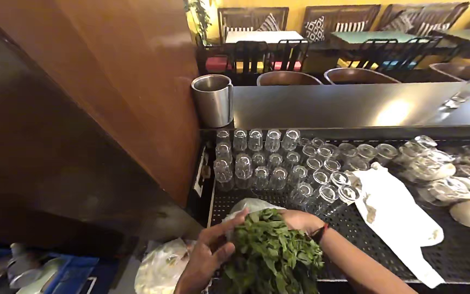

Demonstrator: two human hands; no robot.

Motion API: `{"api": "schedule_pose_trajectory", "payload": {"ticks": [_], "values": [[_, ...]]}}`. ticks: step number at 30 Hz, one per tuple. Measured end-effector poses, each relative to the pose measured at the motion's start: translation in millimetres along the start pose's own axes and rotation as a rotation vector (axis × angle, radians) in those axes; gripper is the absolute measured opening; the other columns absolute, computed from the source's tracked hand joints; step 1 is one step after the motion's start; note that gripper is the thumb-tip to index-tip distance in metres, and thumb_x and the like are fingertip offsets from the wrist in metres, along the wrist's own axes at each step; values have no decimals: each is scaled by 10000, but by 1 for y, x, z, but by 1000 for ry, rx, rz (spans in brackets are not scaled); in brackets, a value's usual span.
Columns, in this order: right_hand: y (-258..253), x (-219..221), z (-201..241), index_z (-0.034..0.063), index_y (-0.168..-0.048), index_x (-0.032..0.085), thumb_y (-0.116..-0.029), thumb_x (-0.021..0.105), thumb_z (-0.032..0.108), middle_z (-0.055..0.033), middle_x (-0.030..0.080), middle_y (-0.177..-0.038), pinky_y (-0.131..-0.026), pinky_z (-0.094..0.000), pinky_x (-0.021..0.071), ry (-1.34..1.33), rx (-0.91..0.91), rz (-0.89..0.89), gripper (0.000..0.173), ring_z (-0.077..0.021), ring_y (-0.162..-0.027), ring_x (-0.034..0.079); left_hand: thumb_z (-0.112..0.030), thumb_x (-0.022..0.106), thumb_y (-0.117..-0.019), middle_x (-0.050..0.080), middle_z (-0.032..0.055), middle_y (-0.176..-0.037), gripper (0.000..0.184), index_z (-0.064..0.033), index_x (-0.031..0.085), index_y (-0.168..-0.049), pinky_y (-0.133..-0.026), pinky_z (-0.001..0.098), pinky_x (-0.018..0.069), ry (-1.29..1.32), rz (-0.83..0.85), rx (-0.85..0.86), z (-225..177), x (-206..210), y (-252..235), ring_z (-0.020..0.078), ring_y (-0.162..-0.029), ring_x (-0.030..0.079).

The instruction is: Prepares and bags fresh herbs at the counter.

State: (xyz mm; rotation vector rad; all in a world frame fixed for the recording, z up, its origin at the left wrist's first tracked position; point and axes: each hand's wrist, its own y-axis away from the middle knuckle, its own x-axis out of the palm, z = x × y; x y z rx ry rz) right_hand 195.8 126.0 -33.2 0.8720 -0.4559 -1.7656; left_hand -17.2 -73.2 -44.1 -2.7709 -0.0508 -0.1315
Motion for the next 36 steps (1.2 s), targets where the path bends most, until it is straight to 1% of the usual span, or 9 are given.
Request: {"api": "schedule_pose_trajectory", "payload": {"ticks": [3,8,16,18,21,23,25,29,36], "values": [[-7,2,-6,51,-1450,466,-1069,456,116,-98,575,-1321,-1015,-301,473,-123,-69,-14,386,-99,-1175,561,-470,575,-1018,617,145,-1423,476,-134,678,-1339,-1159,465,437,73,-153,75,14,6,-3,322,-1363,546],[-57,16,-15,-76,-1329,588,-1001,611,133,-305,592,-1330,-1082,-598,401,243,47,-61,390,-434,-1266,555,-394,633,-1004,639,188,-1376,400,-116,707,-1283,-1077,464,513,144,-195,-7,22,25,3,351,-1294,599],[4,0,-19,125,-1430,551,-862,606,176,-128,632,-1328,-1013,-514,503,72,-231,-128,574,-236,-1205,612,-537,609,-953,535,122,-1505,598,-184,573,-1434,-911,370,554,481,-345,-117,11,15,-11,236,-1172,645],[19,-4,-25,164,-1475,518,-983,513,297,-69,601,-1402,-1065,-458,486,19,-259,-110,510,-165,-1266,582,-537,596,-959,523,124,-1518,609,-181,563,-1452,-904,368,555,502,-368,-120,14,19,-15,233,-1179,640],[33,1,-40,190,-1618,304,-911,656,610,-17,386,-1628,-1217,-412,378,-28,-420,-66,894,-134,-1473,395,-550,537,-975,453,124,-1571,660,-151,491,-1499,-906,351,541,540,-346,-98,19,23,-22,220,-1207,612],[30,16,-35,39,-1597,275,-744,848,561,-180,314,-1640,-1199,-517,360,195,-429,-120,1153,-311,-1487,364,-558,570,-957,456,110,-1572,663,-155,516,-1479,-900,345,543,563,-327,-103,18,27,-29,212,-1210,611],[16,33,-22,-21,-1517,418,-719,900,392,-269,380,-1574,-1125,-606,405,398,-299,-200,1020,-438,-1398,454,-584,579,-948,465,104,-1564,667,-153,549,-1457,-876,324,541,420,-283,-104,16,33,-34,196,-1169,618],[-23,34,-26,55,-1226,684,-870,735,269,-151,714,-1146,-973,-530,539,201,-360,-416,419,-279,-1092,683,-630,524,-987,643,7,-1372,592,-237,597,-1424,-875,294,576,-203,-197,-10,4,32,-31,101,-1021,670],[-38,2,-32,108,-1199,681,-929,600,69,-65,697,-1067,-776,-398,567,-186,-306,-250,285,-156,-911,661,-453,107,-1064,754,78,-1078,674,-113,663,-1233,-671,247,593,353,-666,-279,41,-8,-14,122,-814,724]]}}
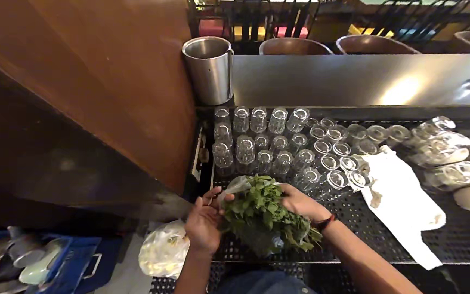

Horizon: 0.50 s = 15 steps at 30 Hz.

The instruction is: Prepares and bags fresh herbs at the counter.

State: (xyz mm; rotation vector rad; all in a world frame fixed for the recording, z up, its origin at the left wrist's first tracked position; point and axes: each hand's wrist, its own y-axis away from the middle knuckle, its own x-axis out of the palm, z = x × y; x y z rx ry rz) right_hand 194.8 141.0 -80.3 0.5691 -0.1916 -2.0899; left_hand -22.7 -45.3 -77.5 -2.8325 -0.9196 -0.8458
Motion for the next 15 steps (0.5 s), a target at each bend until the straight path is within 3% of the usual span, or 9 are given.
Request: {"api": "schedule_pose_trajectory", "payload": {"ticks": [2,4,5,7,8,9,11,13,15], "values": [[-3,-3,-2,119,-1271,649,-913,574,36,-68,685,-1131,-778,-393,559,-59,37,40,375,-157,-942,652,-447,48,-1055,732,12,-932,700,-151,681,-1074,-642,268,586,97,-104,-70,9,-14,-16,103,-721,688],[-5,-7,0,118,-1316,628,-919,559,-8,-66,673,-1180,-832,-388,560,-98,71,88,422,-154,-999,647,-500,85,-1050,650,-69,-761,648,-241,652,-873,-606,253,535,137,-140,-106,18,-23,-26,63,-648,610],[-4,-8,0,116,-1306,630,-914,558,-18,-61,678,-1169,-847,-384,565,-109,101,83,421,-147,-1006,652,-463,124,-1057,609,-95,-721,580,-262,622,-838,-584,232,518,86,-118,-90,21,-24,-27,38,-615,573],[-3,-12,-1,95,-1326,566,-953,539,-10,-70,669,-1128,-842,-368,567,-133,197,38,389,-133,-979,655,-424,323,-1044,559,-111,-690,379,-256,622,-883,-564,210,506,-71,-14,-50,22,-24,-20,15,-578,533],[-2,-13,-2,95,-1336,551,-975,534,-3,-60,671,-1100,-831,-346,568,-158,233,1,374,-116,-956,655,-496,488,-1003,559,-97,-696,314,-240,655,-932,-577,233,529,-127,91,-40,18,-22,-14,29,-581,543],[0,-13,0,100,-1331,549,-992,530,3,-37,676,-1066,-811,-305,573,-183,252,-39,353,-83,-928,657,-586,609,-946,570,-77,-711,371,-223,669,-999,-590,258,559,-170,229,-36,12,-18,-7,49,-589,568],[6,-15,3,88,-1361,519,-998,519,-14,-34,660,-1072,-815,-281,561,-206,265,-68,376,-66,-930,643,-635,659,-900,617,-28,-802,520,-182,642,-1156,-609,280,578,-190,527,-37,-8,2,9,83,-633,608],[6,-11,6,102,-1250,606,-934,575,-29,-4,700,-1030,-798,-279,581,-89,144,-56,343,-56,-905,668,-635,633,-919,644,1,-930,612,-135,604,-1270,-644,263,563,-96,722,-30,-20,23,19,87,-713,620],[5,0,12,81,-1312,628,-873,677,32,-92,685,-1198,-945,-444,550,223,-35,-7,445,-195,-1081,660,-681,629,-889,653,-18,-928,650,-154,619,-1269,-657,226,529,-25,706,-2,-28,42,17,63,-734,609]]}}
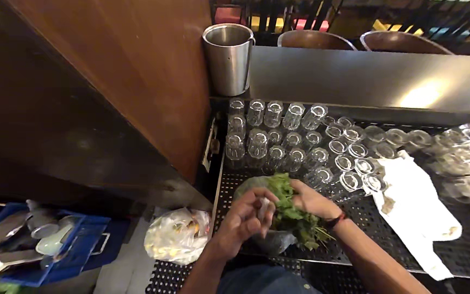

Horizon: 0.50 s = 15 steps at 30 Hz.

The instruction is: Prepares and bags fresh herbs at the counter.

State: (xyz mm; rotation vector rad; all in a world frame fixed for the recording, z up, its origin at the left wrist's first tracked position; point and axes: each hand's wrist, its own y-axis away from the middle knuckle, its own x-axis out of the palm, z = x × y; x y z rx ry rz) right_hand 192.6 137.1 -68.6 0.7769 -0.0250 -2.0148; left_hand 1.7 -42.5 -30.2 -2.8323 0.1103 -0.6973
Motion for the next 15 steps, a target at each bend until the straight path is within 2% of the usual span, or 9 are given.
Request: {"api": "schedule_pose_trajectory", "payload": {"ticks": [1,3,4,6,9,11,13,14,15], "values": [[-3,13,7,61,-1279,653,-846,739,90,-148,688,-1191,-948,-536,545,160,-83,-12,443,-287,-1089,668,-705,617,-878,652,-25,-924,660,-172,623,-1268,-665,228,525,0,-44,22,-4,2,-8,64,-739,606],[0,52,28,84,-1153,691,-861,727,165,-173,694,-1075,-821,-586,566,404,-179,-86,306,-361,-988,684,-710,589,-896,639,0,-961,701,-152,570,-1320,-677,251,551,-46,-81,59,-11,2,-25,91,-761,615],[6,71,43,69,-1213,676,-907,661,118,-218,670,-1152,-820,-617,551,502,-143,-104,311,-417,-1039,667,-699,573,-915,619,22,-988,718,-128,533,-1349,-685,263,550,-58,-67,61,-14,3,-32,110,-779,607],[13,102,61,-2,-1362,584,-973,537,30,-268,546,-1418,-964,-702,455,645,-19,-37,393,-504,-1305,514,-708,559,-915,612,33,-1031,743,-118,519,-1366,-681,256,534,-60,-45,28,-16,11,-39,111,-791,595],[10,112,63,15,-1413,533,-952,567,23,-296,468,-1486,-959,-760,415,621,26,12,463,-562,-1368,417,-710,584,-900,634,14,-1059,731,-137,575,-1355,-702,242,535,-120,-49,-14,-18,17,-29,93,-809,604],[12,80,65,170,-1527,454,-945,659,163,-256,374,-1573,-1000,-705,434,408,3,104,618,-494,-1376,440,-620,599,-944,660,0,-1064,588,-175,611,-1328,-666,226,557,-244,-176,3,-24,9,-19,80,-780,626],[28,47,51,262,-1556,440,-937,713,420,-123,478,-1537,-1059,-559,490,215,-168,15,694,-303,-1327,549,-505,594,-993,671,27,-1040,464,-175,606,-1320,-640,235,559,-326,-297,-8,-33,-4,-8,106,-752,632],[38,34,44,256,-1557,442,-964,670,462,-64,518,-1519,-1106,-505,474,167,-210,-47,668,-229,-1335,555,-480,590,-1002,677,38,-1023,437,-172,604,-1312,-625,227,558,-349,-332,-29,-36,-8,-1,107,-735,633],[50,24,36,225,-1515,503,-1001,610,464,-34,594,-1442,-1058,-479,517,180,-233,-141,577,-193,-1252,618,-477,601,-998,685,46,-1005,430,-172,610,-1301,-604,216,549,-372,-349,-53,-37,-11,5,103,-711,632]]}}
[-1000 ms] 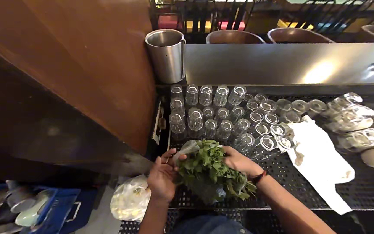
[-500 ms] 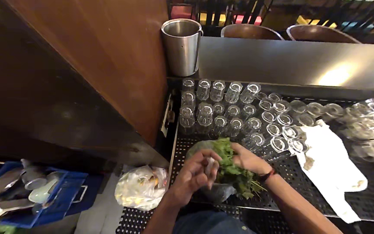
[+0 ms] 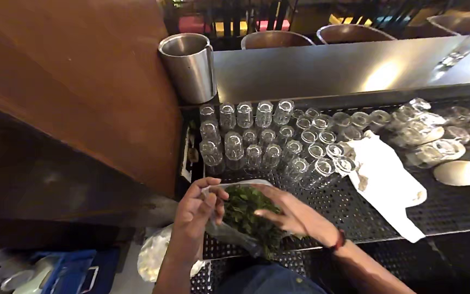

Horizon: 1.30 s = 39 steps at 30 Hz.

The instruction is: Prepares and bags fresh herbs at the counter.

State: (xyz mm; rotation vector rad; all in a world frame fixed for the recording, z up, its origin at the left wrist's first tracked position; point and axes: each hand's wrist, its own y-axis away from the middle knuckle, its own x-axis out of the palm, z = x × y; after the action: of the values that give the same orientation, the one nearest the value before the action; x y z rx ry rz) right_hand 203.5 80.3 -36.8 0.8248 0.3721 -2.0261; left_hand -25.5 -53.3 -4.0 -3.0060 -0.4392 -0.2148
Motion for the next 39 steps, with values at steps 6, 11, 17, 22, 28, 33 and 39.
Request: {"api": "schedule_pose_trajectory", "payload": {"ticks": [6,11,17,22,28,33,39], "values": [[51,8,-41,100,-1121,707,-862,748,564,-78,714,-933,-695,-547,593,106,417,-368,533,-259,-781,700,-420,713,-935,710,-26,-984,439,-235,643,-1327,-637,282,603,-588,26,20,-10,0,25,124,-760,680],[54,24,-36,89,-879,691,-992,586,329,-92,633,-734,-661,-520,519,-125,668,-99,286,-262,-700,635,-643,652,-879,737,45,-1111,695,-288,571,-1471,-718,476,618,-1297,54,-5,-45,21,44,225,-873,732],[66,19,-14,139,-971,724,-993,606,168,22,712,-749,-578,-354,554,-316,507,-366,123,-123,-611,649,-114,741,-908,683,124,-1149,314,-161,718,-1217,-867,435,600,-1163,605,323,-15,81,44,300,-1089,672],[64,18,-8,200,-1075,673,-973,630,267,17,625,-630,-477,-355,517,-260,511,-444,129,-138,-489,580,37,761,-768,558,158,-1457,835,-296,518,-1494,-1136,620,371,-1344,774,23,71,68,-4,383,-1367,505],[74,10,-12,194,-1171,660,-928,702,216,8,641,-697,-492,-320,500,-382,418,-492,248,-127,-530,568,-128,813,-793,649,94,-1350,701,-255,580,-1442,-1059,555,494,-1132,590,-73,59,39,-28,309,-1258,607],[77,-13,48,124,-1235,630,-959,689,176,-44,652,-836,-522,-235,521,-923,198,-338,287,-100,-589,586,-209,832,-804,642,196,-1258,508,-161,686,-1287,-1040,553,481,-1284,456,-69,80,75,-16,384,-1215,592],[73,-24,69,89,-1254,626,-946,689,141,-108,673,-942,-670,-325,617,-924,101,-376,318,-197,-741,682,-42,656,-928,474,303,-1458,660,-106,423,-1542,-1106,616,384,-1339,597,-283,111,105,-12,485,-1368,441]]}}
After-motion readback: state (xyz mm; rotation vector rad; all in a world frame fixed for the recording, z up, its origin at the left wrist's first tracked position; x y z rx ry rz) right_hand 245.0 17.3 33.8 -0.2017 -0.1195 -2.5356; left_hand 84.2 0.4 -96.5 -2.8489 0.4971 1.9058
